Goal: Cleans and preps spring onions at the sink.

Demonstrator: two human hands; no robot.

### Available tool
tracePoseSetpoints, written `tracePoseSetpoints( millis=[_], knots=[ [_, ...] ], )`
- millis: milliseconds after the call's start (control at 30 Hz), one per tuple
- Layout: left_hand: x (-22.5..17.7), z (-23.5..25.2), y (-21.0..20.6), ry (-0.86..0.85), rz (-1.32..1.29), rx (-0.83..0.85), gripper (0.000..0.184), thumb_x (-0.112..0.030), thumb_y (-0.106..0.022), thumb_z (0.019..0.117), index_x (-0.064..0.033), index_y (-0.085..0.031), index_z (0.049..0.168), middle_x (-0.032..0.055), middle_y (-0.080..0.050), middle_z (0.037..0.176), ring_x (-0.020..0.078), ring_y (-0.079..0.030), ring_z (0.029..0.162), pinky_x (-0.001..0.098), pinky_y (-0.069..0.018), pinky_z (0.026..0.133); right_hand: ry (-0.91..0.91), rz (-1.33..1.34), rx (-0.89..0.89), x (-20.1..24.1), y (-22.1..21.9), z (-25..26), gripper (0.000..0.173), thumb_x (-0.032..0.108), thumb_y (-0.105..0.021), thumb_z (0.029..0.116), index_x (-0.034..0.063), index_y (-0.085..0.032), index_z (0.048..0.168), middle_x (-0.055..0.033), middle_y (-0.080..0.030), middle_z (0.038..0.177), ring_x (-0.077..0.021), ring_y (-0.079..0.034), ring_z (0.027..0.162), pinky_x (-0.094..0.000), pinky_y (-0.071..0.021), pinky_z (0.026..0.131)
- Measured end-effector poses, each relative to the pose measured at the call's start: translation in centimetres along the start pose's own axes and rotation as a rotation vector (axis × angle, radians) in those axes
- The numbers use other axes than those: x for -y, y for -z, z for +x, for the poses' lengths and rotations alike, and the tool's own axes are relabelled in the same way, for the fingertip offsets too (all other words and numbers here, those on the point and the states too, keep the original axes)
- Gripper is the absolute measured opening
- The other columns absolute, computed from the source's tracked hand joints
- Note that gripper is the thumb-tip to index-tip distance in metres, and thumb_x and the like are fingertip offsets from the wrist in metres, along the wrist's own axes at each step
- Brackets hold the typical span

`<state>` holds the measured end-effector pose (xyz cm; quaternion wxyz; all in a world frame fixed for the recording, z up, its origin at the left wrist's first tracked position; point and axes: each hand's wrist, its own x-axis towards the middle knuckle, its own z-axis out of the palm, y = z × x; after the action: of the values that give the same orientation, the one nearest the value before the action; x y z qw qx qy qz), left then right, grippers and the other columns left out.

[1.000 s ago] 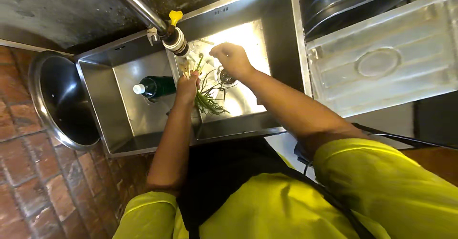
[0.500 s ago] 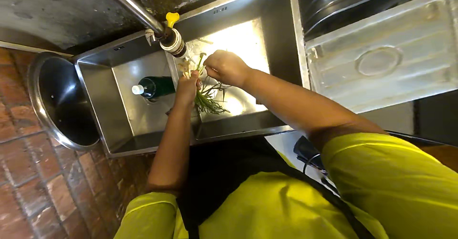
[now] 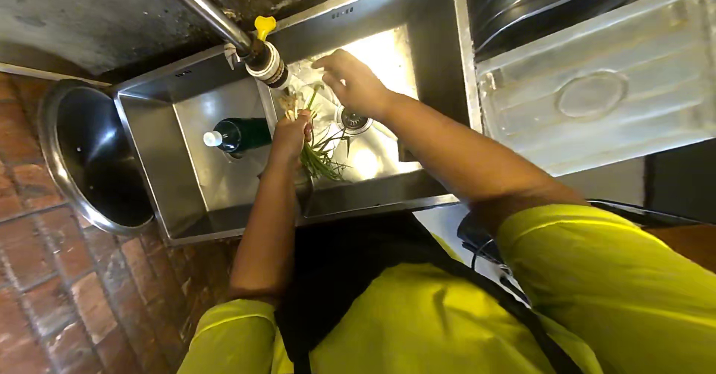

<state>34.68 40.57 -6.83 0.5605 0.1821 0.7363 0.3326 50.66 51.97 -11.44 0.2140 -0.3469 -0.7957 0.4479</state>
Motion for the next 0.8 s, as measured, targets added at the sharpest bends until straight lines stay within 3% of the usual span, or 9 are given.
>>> tracePoseSetpoints(
  millis=[100,233,400,500,633,733,800],
  knots=[
    [0.0,0.4,0.1,-0.023,0.068,0.021,0.021,-0.022,-0.051,0.1084,-0.0034,-0.058,0.114,-0.0005,-0.054,0.075,0.0075,-0.053,0.062,0.0232,-0.0492,0.061,0.203,-0.144,0.168,-0.1,0.6,1.4,0.026,0.011,-0.054,0.1048,0.006,-0.073,0.122,-0.0164,-0.066,0.111,-0.0313,-0.063,0.11,-0.0467,-0.0511,0.102],
    [-0.5,0.9,0.6,-0.075,0.16,-0.001,0.026,-0.024,-0.051,0.1086,-0.0016,-0.059,0.117,0.0011,-0.055,0.08,0.0081,-0.053,0.065,0.0242,-0.0481,0.063,0.303,-0.277,0.358,0.5,1.3,2.9,0.024,0.012,-0.055,0.105,0.0038,-0.075,0.115,-0.0185,-0.065,0.109,-0.0356,-0.062,0.11,-0.0487,-0.0494,0.103],
    [-0.7,1.0,0.6,-0.103,0.132,-0.006,0.022,-0.024,-0.052,0.1083,-0.0026,-0.058,0.111,-0.0006,-0.053,0.074,0.0071,-0.052,0.062,0.023,-0.0476,0.062,0.328,-0.324,0.277,0.9,0.6,3.1,0.024,0.012,-0.055,0.1004,-0.0019,-0.074,0.103,-0.0198,-0.066,0.107,-0.0369,-0.064,0.108,-0.0495,-0.0509,0.1],
    [-0.6,1.0,0.3,-0.109,0.074,0.014,0.021,-0.023,-0.052,0.108,-0.0034,-0.057,0.113,-0.0003,-0.054,0.076,0.0072,-0.053,0.063,0.0226,-0.0485,0.062,0.217,-0.177,0.133,0.2,-0.6,2.8,0.022,0.013,-0.058,0.0976,-0.0021,-0.074,0.1,-0.0186,-0.067,0.101,-0.0329,-0.066,0.101,-0.0474,-0.053,0.095],
    [-1.2,1.4,-0.3,-0.148,0.071,0.016,0.02,-0.023,-0.051,0.1084,-0.0037,-0.058,0.109,-0.0013,-0.053,0.072,0.0066,-0.052,0.061,0.0222,-0.0473,0.061,-0.108,0.087,0.01,0.3,-2.0,2.0,0.021,0.013,-0.059,0.0975,-0.0011,-0.073,0.105,-0.0164,-0.066,0.102,-0.0255,-0.064,0.094,-0.0419,-0.0538,0.087],
    [-1.7,1.7,-0.5,-0.142,0.097,0.021,0.02,-0.023,-0.051,0.1085,-0.005,-0.057,0.105,-0.0029,-0.052,0.069,0.0053,-0.05,0.059,0.0214,-0.0462,0.06,-0.316,0.273,-0.011,1.0,-2.2,1.5,0.021,0.015,-0.057,0.1013,0.0016,-0.071,0.111,-0.0121,-0.067,0.103,-0.0179,-0.064,0.088,-0.0375,-0.0541,0.083],
    [-2.1,1.9,-0.2,-0.111,0.093,0.038,0.019,-0.022,-0.051,0.1084,-0.0041,-0.057,0.109,-0.0021,-0.052,0.072,0.0059,-0.051,0.06,0.0221,-0.0469,0.061,-0.376,0.345,0.031,1.1,-1.8,1.3,0.022,0.018,-0.056,0.104,0.0034,-0.069,0.113,-0.008,-0.067,0.092,-0.0131,-0.06,0.076,-0.0348,-0.0519,0.075]
  ],
)
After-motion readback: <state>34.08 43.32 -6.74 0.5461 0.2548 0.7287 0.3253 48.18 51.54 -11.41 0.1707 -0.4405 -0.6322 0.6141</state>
